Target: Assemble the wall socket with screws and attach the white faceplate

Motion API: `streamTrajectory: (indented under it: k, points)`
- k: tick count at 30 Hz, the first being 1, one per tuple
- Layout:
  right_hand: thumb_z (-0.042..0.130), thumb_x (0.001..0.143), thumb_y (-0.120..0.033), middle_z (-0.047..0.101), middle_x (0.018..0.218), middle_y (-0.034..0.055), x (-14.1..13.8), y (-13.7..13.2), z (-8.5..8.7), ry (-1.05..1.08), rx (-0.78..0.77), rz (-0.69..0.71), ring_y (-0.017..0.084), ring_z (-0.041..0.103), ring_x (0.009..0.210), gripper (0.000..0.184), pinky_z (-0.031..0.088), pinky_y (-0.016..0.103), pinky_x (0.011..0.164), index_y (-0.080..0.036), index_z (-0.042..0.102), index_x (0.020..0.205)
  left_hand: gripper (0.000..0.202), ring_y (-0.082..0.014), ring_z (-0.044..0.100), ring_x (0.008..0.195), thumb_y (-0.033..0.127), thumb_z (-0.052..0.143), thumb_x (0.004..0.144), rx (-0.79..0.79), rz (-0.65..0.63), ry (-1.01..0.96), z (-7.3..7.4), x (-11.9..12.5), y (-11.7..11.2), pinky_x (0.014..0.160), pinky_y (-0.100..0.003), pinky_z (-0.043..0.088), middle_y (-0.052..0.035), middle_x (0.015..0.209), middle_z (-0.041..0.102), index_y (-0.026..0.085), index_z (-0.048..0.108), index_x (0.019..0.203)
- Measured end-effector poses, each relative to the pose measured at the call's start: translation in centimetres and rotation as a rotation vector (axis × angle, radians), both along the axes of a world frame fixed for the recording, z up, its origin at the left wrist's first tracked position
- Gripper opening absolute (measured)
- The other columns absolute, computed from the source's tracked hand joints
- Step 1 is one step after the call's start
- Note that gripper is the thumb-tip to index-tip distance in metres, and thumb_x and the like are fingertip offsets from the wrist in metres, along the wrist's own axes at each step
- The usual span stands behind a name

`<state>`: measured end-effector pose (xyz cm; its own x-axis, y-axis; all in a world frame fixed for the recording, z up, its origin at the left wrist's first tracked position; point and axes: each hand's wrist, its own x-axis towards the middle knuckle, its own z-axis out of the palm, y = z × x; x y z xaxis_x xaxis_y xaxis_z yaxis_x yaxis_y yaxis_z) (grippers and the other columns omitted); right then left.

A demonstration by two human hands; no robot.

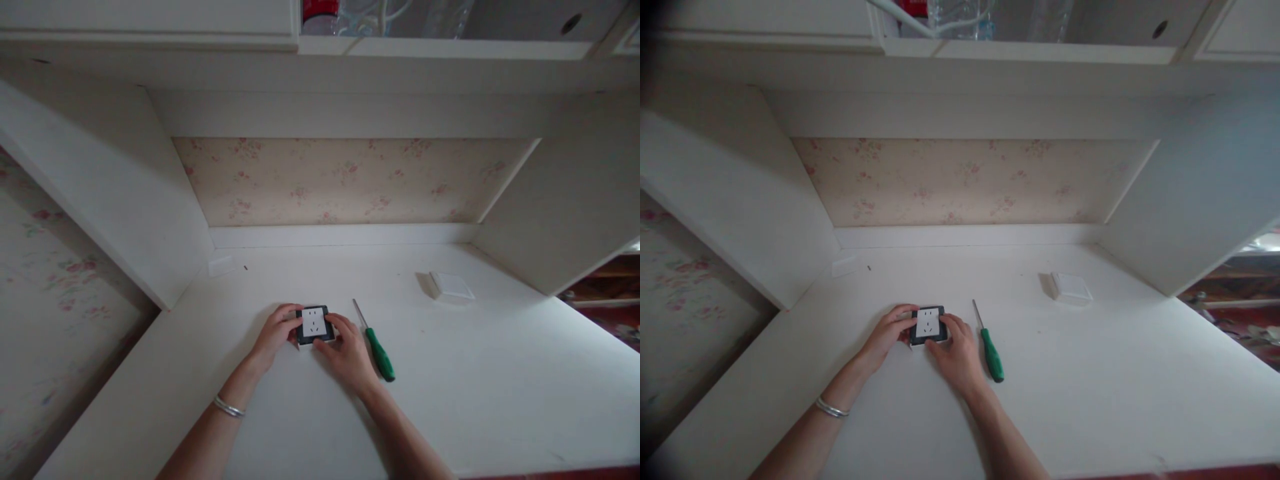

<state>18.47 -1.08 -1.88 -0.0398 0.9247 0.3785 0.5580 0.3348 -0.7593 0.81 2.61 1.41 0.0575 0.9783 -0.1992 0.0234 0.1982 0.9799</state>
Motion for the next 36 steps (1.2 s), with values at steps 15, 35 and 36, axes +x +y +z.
streamTrajectory:
  k: [15,35,36]
  points:
    - [0.073,0.06,-0.045,0.05,0.128,0.0106,0.1,6.5,8.5,-0.704,-0.185,0.67,0.027,0.047,0.114,0.084,0.037,0.035,0.094,-0.019,0.04,0.133,0.042,-0.0136,0.058,0.056,0.028,0.068,0.068,-0.004,-0.082,-0.103,-1.1,-1.6,0.2,0.049,-0.023,0.045,-0.0061,0.075,0.064,0.014,0.061,0.107]
    - [0.066,0.064,-0.053,0.06,0.115,0.003,-0.6,6.0,9.7,-0.87,-0.087,0.625,0.028,0.058,0.099,0.073,0.043,0.035,0.079,-0.031,0.044,0.13,0.046,-0.0146,0.059,0.06,0.028,0.072,0.066,0.073,-0.114,-0.134,-2.0,-2.7,-0.1,0.057,-0.024,0.043,-0.0046,0.072,0.066,0.015,0.062,0.109]
    - [0.067,0.061,-0.053,0.06,0.116,0.0032,-0.6,5.9,9.6,-0.858,-0.094,0.621,0.028,0.057,0.099,0.075,0.043,0.035,0.08,-0.03,0.044,0.13,0.045,-0.0147,0.059,0.06,0.028,0.071,0.067,0.07,-0.114,-0.131,-1.9,-2.7,-0.1,0.057,-0.024,0.043,-0.0047,0.072,0.066,0.016,0.062,0.109]
